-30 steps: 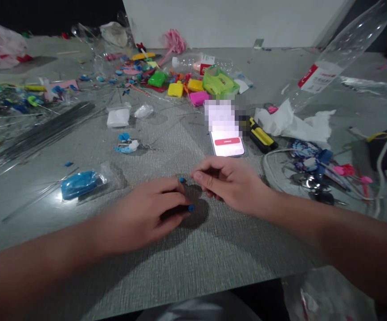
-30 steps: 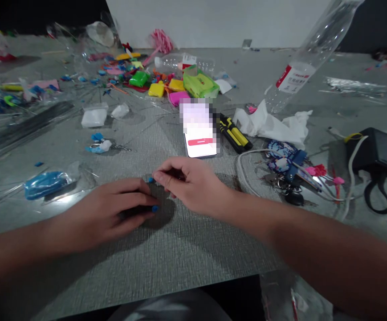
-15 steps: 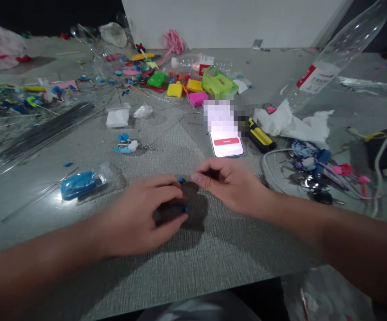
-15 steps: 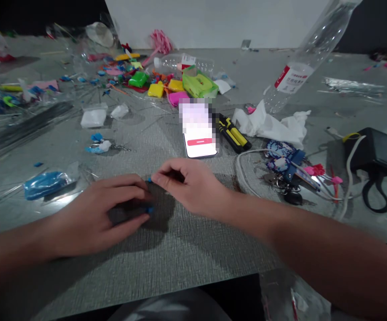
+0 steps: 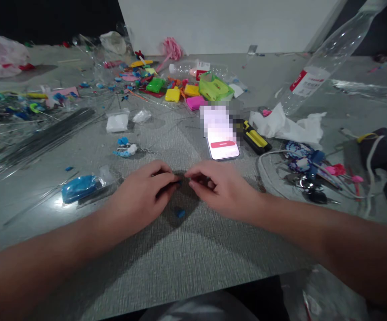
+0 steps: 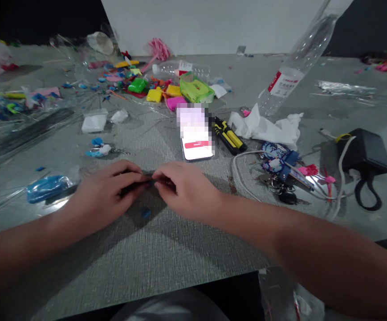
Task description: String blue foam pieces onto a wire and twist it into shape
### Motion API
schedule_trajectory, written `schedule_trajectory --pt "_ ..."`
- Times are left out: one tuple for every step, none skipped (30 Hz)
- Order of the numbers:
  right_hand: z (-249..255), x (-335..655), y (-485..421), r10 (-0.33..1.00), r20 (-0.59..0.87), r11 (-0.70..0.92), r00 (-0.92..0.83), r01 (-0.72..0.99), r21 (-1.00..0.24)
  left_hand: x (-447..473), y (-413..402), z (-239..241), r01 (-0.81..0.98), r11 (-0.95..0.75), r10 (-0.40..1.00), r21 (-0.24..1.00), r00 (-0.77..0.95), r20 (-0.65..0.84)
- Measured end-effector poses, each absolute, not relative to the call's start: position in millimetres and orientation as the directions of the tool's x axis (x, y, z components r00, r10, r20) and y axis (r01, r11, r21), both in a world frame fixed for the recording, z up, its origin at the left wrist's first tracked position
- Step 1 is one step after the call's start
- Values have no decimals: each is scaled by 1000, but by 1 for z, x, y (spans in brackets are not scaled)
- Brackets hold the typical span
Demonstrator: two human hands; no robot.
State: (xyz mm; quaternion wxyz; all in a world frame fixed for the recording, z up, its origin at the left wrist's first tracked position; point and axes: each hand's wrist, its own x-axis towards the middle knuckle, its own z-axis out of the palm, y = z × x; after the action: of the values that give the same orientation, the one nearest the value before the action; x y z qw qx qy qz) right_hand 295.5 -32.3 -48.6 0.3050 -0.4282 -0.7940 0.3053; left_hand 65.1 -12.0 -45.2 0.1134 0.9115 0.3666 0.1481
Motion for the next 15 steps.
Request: schedule_trajectory --pt "-48 295 -32 858 231 464 -459 500 -731 65 -13 -44 631 -714 695 305 690 200" --pt "-47 295 -32 848 242 483 -471 500 -719 65 -15 -43 627 -719 692 300 686 224" --pt "-47 296 -31 837 257 503 -484 495 -708 65 -17 -41 622 -723 689 301 678 254" --pt "-46 296 -31 824 273 523 -496 485 -700 65 -20 -40 620 -720 694 311 659 290" --pt "-45 296 -31 812 287 541 -508 474 -695 65 -23 -39 622 -711 703 329 636 316" --pt "-45 296 -31 800 297 557 -522 461 -691 65 -25 -37 625 -698 716 348 612 336" --pt "-45 296 -32 788 308 571 -534 447 -688 65 -28 -37 630 -684 730 368 590 345" --pt "-45 296 -32 779 317 581 -541 433 -689 65 -30 -36 632 -672 741 385 574 349" --pt "-46 296 -33 774 325 587 -544 420 -692 65 -31 -37 632 -665 747 398 564 352" --pt "-46 295 -33 772 330 587 -543 410 -698 65 -32 -37 628 -661 750 411 560 352" --pt "-46 295 -34 774 331 583 -539 404 -705 65 -32 -37 620 -661 750 422 560 352" --pt "-46 295 -34 779 330 576 -533 401 -713 65 -32 -38 613 -662 749 432 562 350" --pt "-46 295 -34 784 329 569 -527 398 -720 65 -32 -38 605 -663 748 441 564 350" --pt "-46 295 -34 786 329 566 -524 394 -724 65 -31 -38 598 -663 748 450 566 348" --pt "-45 295 -34 785 332 567 -523 389 -726 65 -31 -38 593 -661 748 459 568 343"
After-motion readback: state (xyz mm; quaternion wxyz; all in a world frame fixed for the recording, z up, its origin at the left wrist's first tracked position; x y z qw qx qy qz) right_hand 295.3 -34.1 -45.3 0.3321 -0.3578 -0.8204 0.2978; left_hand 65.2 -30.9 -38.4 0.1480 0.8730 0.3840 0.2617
